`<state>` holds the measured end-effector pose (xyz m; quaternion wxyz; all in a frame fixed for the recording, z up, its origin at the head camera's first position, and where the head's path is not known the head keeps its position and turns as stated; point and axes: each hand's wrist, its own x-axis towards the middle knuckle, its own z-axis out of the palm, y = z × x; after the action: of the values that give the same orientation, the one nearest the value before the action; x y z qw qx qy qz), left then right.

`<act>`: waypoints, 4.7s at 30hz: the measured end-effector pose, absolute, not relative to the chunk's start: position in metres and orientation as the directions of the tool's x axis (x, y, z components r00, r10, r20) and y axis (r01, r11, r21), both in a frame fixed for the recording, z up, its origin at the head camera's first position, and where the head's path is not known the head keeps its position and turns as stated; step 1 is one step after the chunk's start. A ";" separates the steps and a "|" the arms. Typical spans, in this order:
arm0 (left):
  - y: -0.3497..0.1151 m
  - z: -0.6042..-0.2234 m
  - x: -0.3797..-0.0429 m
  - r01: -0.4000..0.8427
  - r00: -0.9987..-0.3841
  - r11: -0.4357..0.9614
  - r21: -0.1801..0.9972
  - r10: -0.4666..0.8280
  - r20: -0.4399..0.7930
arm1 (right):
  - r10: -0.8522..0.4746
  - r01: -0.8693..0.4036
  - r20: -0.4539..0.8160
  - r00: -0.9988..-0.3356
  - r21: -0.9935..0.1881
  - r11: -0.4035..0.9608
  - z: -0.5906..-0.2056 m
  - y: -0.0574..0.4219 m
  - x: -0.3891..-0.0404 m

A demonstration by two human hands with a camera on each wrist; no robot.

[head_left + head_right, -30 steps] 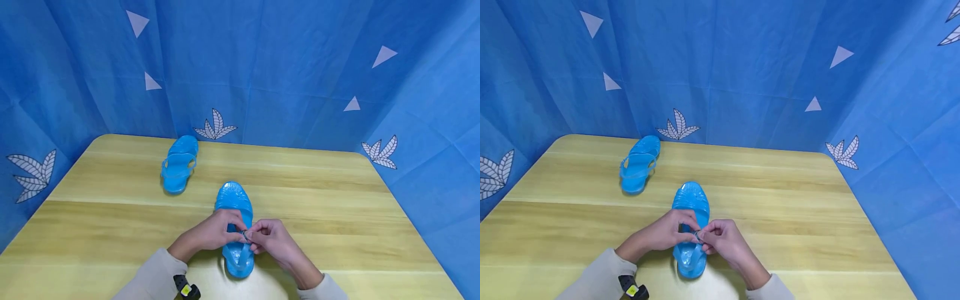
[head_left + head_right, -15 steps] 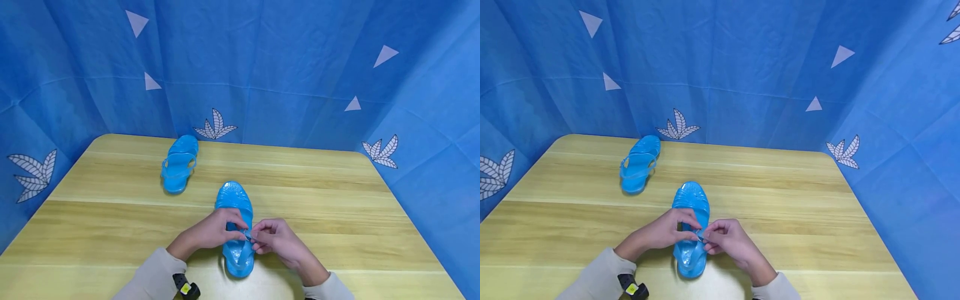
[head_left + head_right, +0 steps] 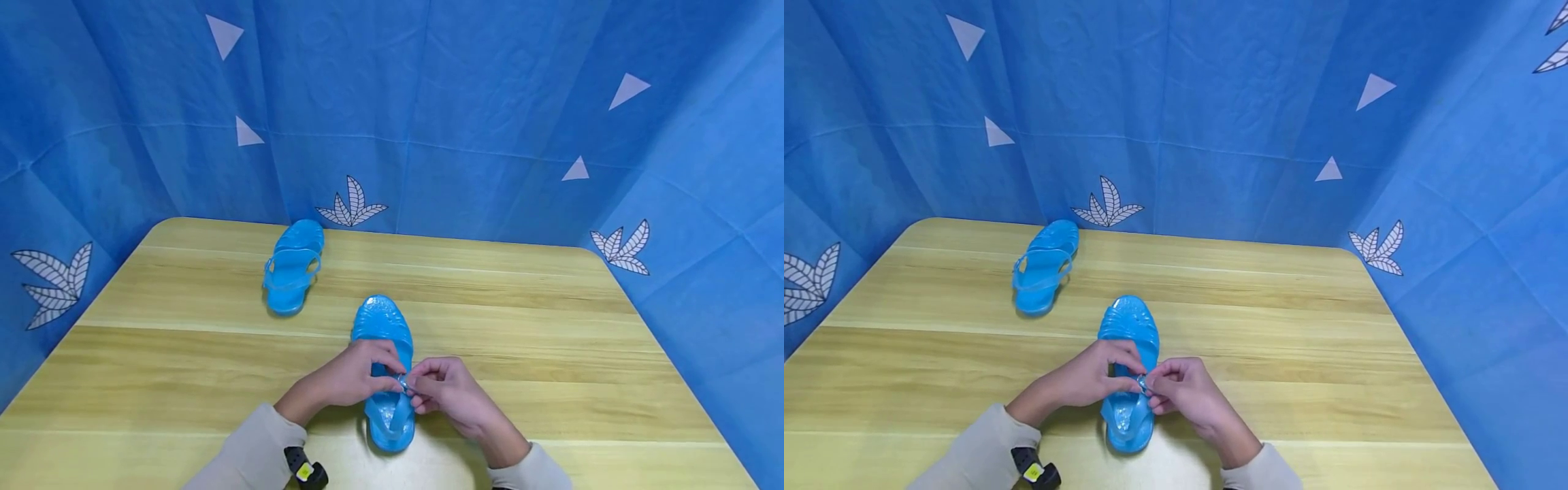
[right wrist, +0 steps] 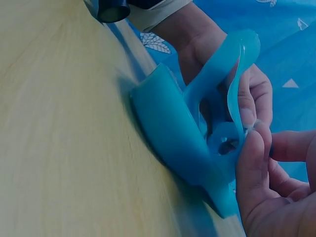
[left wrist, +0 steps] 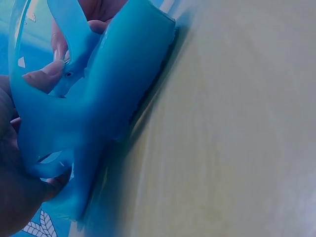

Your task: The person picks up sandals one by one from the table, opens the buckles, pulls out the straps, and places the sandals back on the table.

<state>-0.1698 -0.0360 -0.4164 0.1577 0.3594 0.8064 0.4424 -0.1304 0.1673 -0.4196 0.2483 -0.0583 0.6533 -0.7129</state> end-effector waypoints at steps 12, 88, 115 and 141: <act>-0.036 -0.418 -0.169 0.439 -0.684 0.343 0.830 0.727 0.061 | -0.458 0.292 -0.273 -0.846 -0.956 0.031 -0.417 0.170 -0.131; -0.034 -0.417 -0.168 0.405 -0.716 0.385 0.829 0.698 0.026 | -0.513 0.298 -0.242 -0.824 -0.954 -0.030 -0.422 0.179 -0.133; -0.033 -0.417 -0.169 0.426 -0.708 0.348 0.835 0.703 0.069 | -0.455 0.262 -0.215 -0.864 -0.964 -0.040 -0.421 0.169 -0.132; -0.033 -0.419 -0.167 0.423 -0.710 0.336 0.842 0.701 0.076 | -0.457 0.258 -0.194 -0.868 -0.963 -0.082 -0.424 0.174 -0.134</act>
<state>-0.1671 -0.0328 -0.4192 0.1517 0.3496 0.8032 0.4579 -0.1339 0.1740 -0.4242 0.2446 -0.0789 0.6319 -0.7312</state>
